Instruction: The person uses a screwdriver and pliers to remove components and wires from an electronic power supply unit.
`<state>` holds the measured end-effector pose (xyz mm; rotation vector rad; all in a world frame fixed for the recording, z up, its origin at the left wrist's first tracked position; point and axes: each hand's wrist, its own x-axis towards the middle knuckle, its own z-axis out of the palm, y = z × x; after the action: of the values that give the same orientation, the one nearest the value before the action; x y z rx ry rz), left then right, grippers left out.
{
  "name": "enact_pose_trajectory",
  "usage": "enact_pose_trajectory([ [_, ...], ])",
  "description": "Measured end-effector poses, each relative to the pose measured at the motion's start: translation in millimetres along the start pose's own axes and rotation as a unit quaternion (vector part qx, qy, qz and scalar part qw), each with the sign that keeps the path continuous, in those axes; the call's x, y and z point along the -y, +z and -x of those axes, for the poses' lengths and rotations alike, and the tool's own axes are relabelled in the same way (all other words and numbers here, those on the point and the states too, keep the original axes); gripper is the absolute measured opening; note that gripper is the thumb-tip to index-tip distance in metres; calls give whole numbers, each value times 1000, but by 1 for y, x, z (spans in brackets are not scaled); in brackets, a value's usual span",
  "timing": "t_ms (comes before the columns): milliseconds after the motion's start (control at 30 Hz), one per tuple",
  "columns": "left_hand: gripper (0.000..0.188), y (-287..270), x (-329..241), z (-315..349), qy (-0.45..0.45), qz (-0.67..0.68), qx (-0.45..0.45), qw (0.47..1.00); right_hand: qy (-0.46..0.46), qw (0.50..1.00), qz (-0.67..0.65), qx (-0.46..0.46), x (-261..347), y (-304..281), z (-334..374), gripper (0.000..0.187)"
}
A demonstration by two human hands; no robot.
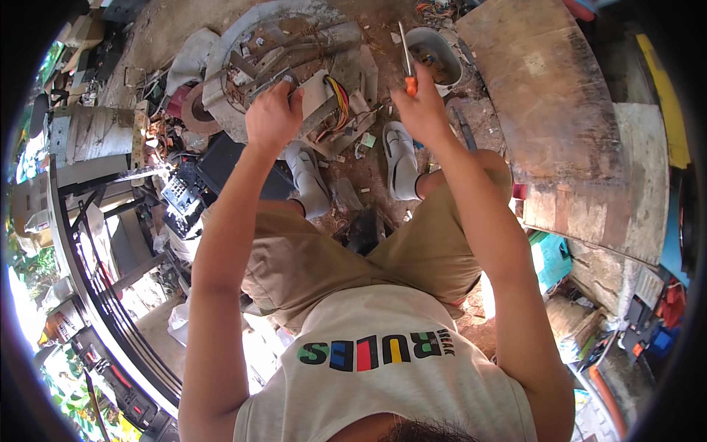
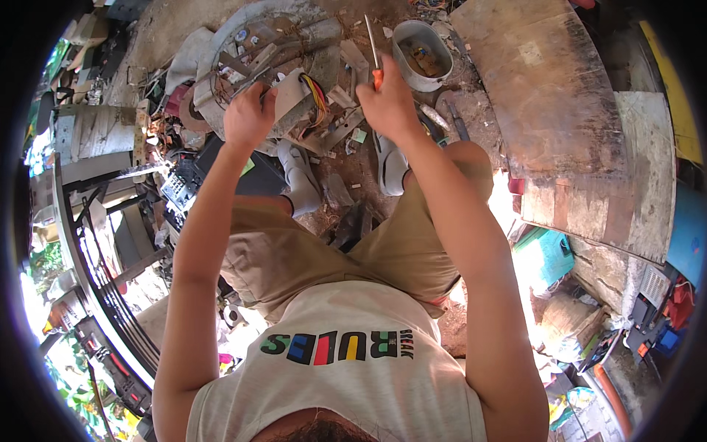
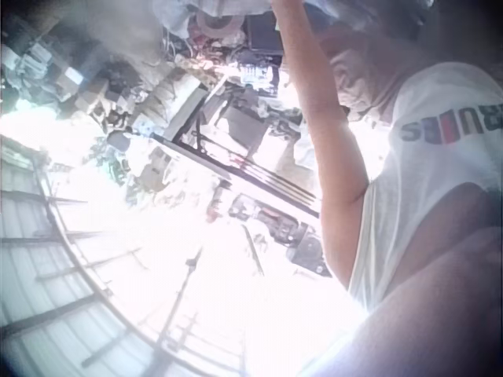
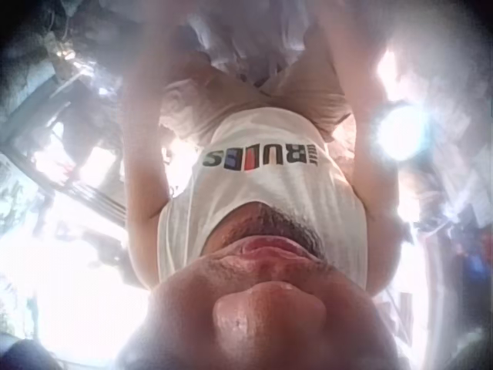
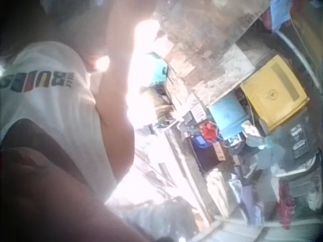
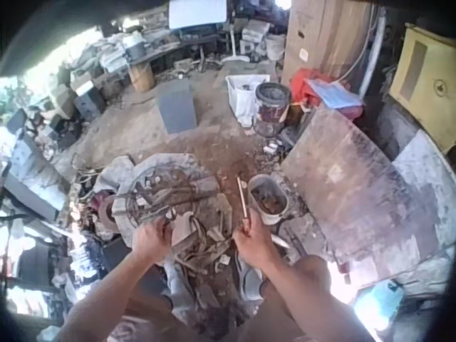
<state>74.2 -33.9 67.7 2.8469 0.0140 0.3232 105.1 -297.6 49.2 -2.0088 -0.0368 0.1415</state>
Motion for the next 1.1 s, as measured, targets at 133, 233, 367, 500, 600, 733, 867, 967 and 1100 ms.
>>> enact_pose_trajectory([
  [133,32,-31,-13,-40,25,-99,147,984,6,998,-51,30,7,-12,26,47],
  [233,38,-43,-23,-63,55,-114,247,961,41,994,-98,32,0,4,34,45],
  [367,45,-7,-11,-93,103,-148,300,937,105,977,-177,48,-33,49,44,56],
  [500,55,10,-20,-95,-39,-166,264,949,111,987,-98,70,-14,71,69,66],
  [600,65,-1,-49,-86,-60,-116,268,954,101,990,-56,82,-14,71,70,61],
  [733,68,-6,-27,-35,122,-67,39,989,167,973,-130,95,-24,70,55,47],
  [867,86,-22,-15,-9,204,-98,69,972,204,940,-260,83,-30,81,50,34],
  [967,92,-19,-11,-13,196,-101,64,973,179,918,-350,47,-16,76,52,38],
  [1100,94,-19,-8,-16,116,-172,4,978,-18,919,-387,-73,20,49,46,44],
])
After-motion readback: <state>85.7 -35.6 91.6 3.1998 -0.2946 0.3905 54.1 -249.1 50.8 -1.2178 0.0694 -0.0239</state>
